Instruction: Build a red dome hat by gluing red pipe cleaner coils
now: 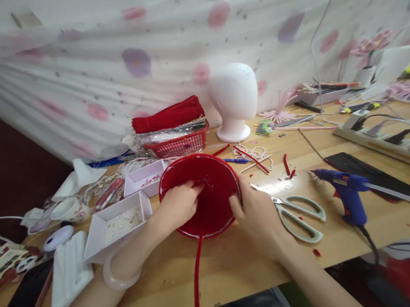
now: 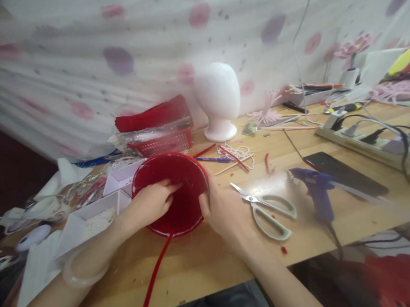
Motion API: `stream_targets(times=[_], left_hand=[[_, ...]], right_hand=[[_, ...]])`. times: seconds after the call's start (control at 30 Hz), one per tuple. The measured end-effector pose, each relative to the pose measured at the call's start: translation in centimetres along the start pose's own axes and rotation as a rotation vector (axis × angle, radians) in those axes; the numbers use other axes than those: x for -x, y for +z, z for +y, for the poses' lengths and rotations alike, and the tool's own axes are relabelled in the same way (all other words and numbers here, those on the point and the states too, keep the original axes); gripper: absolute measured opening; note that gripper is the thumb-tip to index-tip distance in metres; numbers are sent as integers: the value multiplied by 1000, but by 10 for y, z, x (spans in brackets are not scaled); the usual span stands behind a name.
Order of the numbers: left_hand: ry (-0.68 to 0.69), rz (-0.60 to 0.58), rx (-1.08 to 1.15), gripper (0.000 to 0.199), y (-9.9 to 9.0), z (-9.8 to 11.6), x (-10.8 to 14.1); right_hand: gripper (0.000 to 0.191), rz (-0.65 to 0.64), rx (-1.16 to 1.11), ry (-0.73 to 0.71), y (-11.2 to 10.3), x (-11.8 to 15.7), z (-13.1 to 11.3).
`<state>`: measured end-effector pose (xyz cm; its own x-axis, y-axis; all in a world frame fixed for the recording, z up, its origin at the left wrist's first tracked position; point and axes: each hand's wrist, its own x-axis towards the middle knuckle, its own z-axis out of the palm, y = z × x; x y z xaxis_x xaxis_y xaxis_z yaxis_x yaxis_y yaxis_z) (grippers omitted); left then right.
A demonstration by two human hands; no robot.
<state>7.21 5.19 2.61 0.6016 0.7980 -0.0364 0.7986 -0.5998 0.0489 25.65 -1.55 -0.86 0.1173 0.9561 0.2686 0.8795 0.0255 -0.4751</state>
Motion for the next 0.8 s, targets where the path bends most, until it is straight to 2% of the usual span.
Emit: stream_targets(times=[0.3,0.8], left_hand=[[-53,-89,-139,59,12,5,4],[-88,-113,-85,61,14,2,0]], right_hand=[[53,1,22,-60,1,3,1],[51,-20,12,-67,0,3,2]])
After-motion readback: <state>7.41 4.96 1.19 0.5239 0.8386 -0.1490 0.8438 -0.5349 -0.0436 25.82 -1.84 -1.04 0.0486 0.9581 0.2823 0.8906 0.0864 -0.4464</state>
